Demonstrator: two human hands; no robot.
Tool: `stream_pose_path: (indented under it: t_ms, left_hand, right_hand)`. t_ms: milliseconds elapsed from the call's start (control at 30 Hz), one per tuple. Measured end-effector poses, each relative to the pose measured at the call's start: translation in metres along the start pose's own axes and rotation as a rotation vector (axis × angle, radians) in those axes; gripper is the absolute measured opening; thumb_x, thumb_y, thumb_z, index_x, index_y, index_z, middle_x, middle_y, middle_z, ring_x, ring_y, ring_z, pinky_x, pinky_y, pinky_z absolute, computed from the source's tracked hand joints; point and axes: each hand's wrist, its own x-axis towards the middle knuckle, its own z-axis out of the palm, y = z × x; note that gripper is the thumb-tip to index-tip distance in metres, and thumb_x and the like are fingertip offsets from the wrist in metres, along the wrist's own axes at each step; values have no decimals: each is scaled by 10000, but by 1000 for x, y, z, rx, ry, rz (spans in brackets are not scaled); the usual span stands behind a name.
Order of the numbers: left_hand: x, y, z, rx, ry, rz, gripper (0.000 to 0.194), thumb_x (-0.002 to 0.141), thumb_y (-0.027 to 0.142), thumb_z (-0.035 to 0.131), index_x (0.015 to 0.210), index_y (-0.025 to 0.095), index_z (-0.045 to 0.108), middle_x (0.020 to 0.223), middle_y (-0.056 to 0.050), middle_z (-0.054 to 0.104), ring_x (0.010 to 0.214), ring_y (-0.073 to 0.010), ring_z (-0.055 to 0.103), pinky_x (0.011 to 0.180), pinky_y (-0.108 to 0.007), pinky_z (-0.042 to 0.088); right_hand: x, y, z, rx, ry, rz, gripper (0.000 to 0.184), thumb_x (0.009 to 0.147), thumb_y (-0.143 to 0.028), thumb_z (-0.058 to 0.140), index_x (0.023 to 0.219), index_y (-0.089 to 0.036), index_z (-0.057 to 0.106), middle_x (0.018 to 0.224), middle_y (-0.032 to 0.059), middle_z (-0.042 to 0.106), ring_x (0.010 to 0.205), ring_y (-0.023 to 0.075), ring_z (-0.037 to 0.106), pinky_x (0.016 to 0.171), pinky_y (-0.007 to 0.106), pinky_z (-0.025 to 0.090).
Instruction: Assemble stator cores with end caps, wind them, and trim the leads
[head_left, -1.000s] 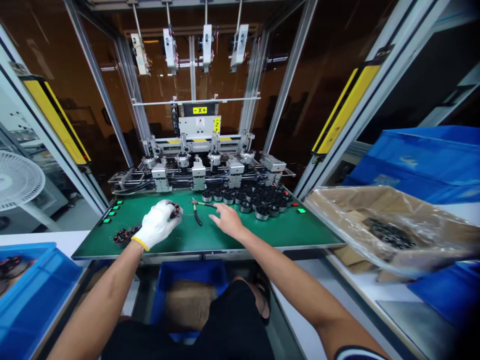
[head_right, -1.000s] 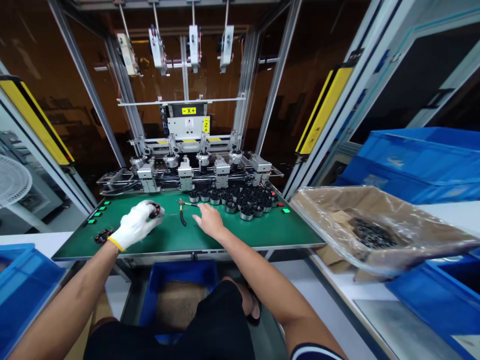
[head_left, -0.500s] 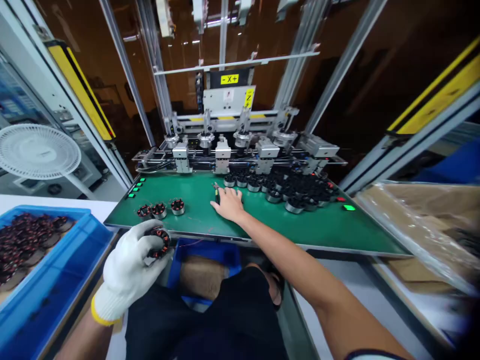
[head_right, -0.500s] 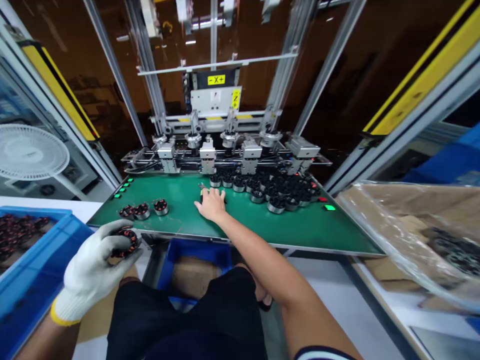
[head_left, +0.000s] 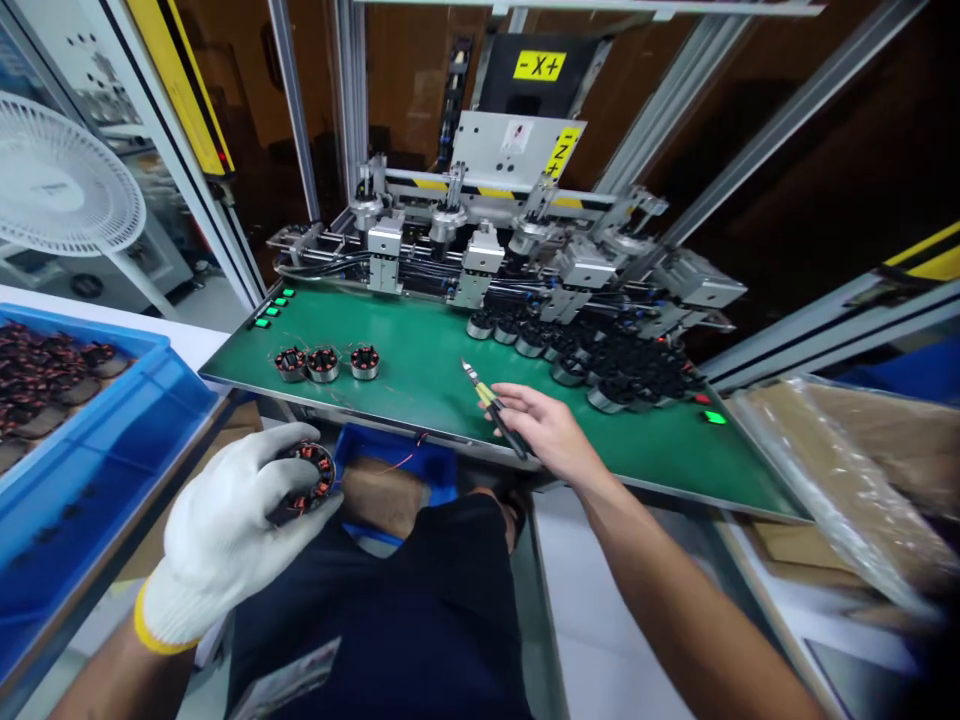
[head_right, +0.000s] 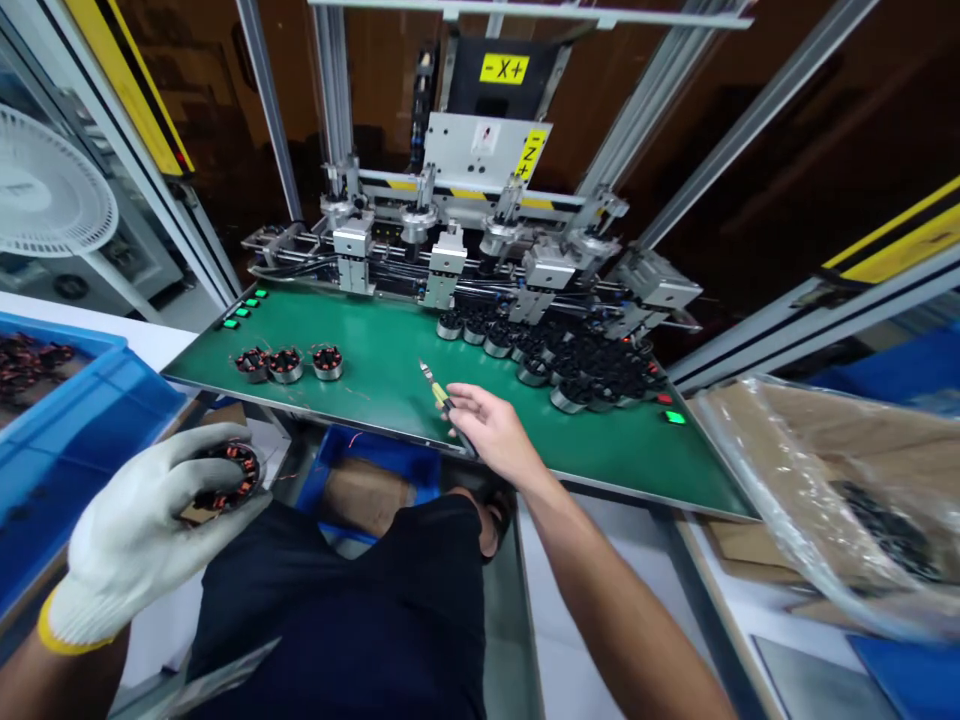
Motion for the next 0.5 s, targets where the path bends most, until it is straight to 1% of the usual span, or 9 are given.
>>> stream_pose_path:
  t_ms: [67, 100, 133, 167, 233, 267, 367, 433, 500]
  left_hand:
    - [-5, -1, 0, 17, -17, 8, 188, 881, 399, 706, 944, 260, 597, 1186, -74, 712, 930, -250, 735, 728, -396, 595]
    - [-8, -1, 0, 24, -34, 6, 185, 881, 386, 707, 947, 255, 595, 1186, -78, 709, 927, -253, 735, 724, -399, 593]
    - [-10, -2, 0, 31, -48, 2, 185, 881, 377, 708, 951, 252, 592, 1183, -83, 707, 923, -258, 734, 720, -404, 592]
    - [-12, -3, -1, 37, -57, 3, 191, 880, 376, 709, 958, 250, 589, 1175, -88, 705, 916, -263, 732, 712, -410, 592]
    - [-14, -4, -2, 37, -67, 10, 199, 884, 371, 709, 970, 250, 578, 1156, -100, 700, 898, -268, 730, 689, -415, 590]
    - [-14, -4, -2, 32, -78, 16, 197, 889, 368, 705, 974, 250, 573, 1149, -105, 697, 890, -269, 728, 674, -414, 588]
    - [-15, -4, -1, 26, -126, 29, 176, 905, 366, 685, 979, 253, 572, 1149, -111, 694, 876, -269, 726, 646, -411, 580]
    - [-16, -4, 0, 31, -138, 38, 190, 899, 377, 694, 984, 254, 576, 1151, -106, 698, 874, -268, 728, 647, -409, 581]
    - [-17, -3, 1, 35, -131, 40, 211, 884, 379, 714, 982, 254, 576, 1152, -102, 702, 880, -269, 731, 659, -406, 587]
  right_hand:
    - [-36, -13, 11, 371, -107, -46, 489, 983, -340, 406, 1430, -142, 426, 1220, 184, 672, 1014, 231, 709, 813, 367, 591]
    - [-54, -20, 20, 590, -193, -70, 489, 960, -389, 502, 1391, -160, 464, 1189, 163, 670, 976, 221, 703, 796, 353, 585]
    - [-73, -28, 30, 750, -312, -70, 461, 922, -400, 606, 1312, -167, 530, 1142, 136, 665, 948, 206, 687, 801, 339, 570]
    - [-89, -35, 42, 868, -427, -60, 410, 887, -378, 674, 1225, -165, 581, 1081, 110, 653, 911, 187, 668, 799, 325, 554]
    - [-114, -45, 66, 990, -573, -40, 344, 858, -302, 711, 1154, -158, 611, 1005, 72, 615, 871, 159, 632, 815, 323, 531]
    - [-121, -49, 77, 1038, -593, -50, 377, 852, -267, 701, 1198, -157, 600, 1006, 68, 602, 873, 158, 624, 833, 336, 528]
    - [-128, -54, 98, 1132, -579, -125, 649, 825, -192, 675, 1440, -169, 471, 1143, 110, 595, 1007, 197, 626, 952, 419, 511]
    - [-126, -54, 102, 1150, -570, -175, 742, 816, -163, 665, 1513, -181, 411, 1234, 138, 580, 1108, 222, 608, 1030, 463, 474]
    - [-123, -54, 102, 1144, -554, -201, 765, 811, -139, 656, 1531, -195, 405, 1279, 143, 564, 1159, 226, 590, 1065, 473, 450]
